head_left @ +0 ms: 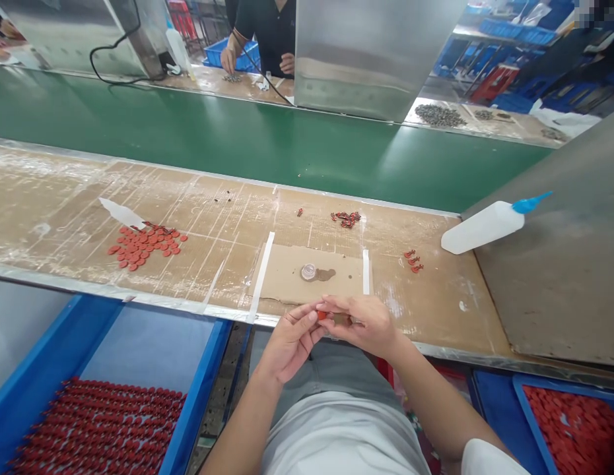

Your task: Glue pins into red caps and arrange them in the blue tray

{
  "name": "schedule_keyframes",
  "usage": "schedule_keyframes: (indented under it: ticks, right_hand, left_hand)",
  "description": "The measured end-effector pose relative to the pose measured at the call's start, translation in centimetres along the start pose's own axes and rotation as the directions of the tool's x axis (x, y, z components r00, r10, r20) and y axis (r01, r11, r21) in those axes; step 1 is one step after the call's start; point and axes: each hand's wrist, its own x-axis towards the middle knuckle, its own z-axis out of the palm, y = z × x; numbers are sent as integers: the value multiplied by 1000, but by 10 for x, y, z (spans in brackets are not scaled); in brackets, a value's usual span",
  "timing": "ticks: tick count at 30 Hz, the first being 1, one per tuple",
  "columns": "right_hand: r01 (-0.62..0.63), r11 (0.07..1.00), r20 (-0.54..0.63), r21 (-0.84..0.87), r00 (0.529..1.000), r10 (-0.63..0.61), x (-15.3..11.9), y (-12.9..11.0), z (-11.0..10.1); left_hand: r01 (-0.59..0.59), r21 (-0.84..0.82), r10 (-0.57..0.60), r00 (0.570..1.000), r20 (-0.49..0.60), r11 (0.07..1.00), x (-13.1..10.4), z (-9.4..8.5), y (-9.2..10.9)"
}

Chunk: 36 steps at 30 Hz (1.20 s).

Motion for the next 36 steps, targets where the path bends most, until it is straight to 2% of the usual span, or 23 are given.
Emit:
schedule_keyframes:
  ticks: [7,10,13,15,17,20,23,26,31,36]
  right_hand:
    - [33,999,40,34,999,-35,10,5,6]
    - [-24,989,165,143,986,0,22,8,4]
    - [-214,951,263,223,953,152,50,18,-1]
    - [-360,911,189,202,927,324,78,34,1]
    - [-457,877,137,147,888,440,109,58,9]
    - [-555,830,106,-60,823,558,152,99,29]
    - [-567,795,96,-218,798,595,183,132,49]
    - [-556,758,123,-342,773,623,201,152,62]
    - [-494,780,227,-385,768,599,217,164,74]
    - [-478,772,279,-419,742,610,220,164,75]
  left_hand:
    - [-11,17,11,999,-42,1000,2,-6,5]
    - [-33,-3,33,996,-84,999,3,-11,6]
    - [-85,-66,74,984,-161,994,4,-17,9]
    - [-119,-105,96,974,-206,987,4,-23,11]
    - [-147,-130,114,966,-233,981,4,-28,13]
    - [-183,-150,140,955,-260,971,2,-33,15]
    - [-200,-164,148,947,-285,966,-1,-36,17]
    - [-208,-170,152,944,-293,963,-5,-39,20]
    - [-246,-181,180,930,-320,952,-9,-44,25]
    - [-255,-186,187,929,-320,949,-11,-44,27]
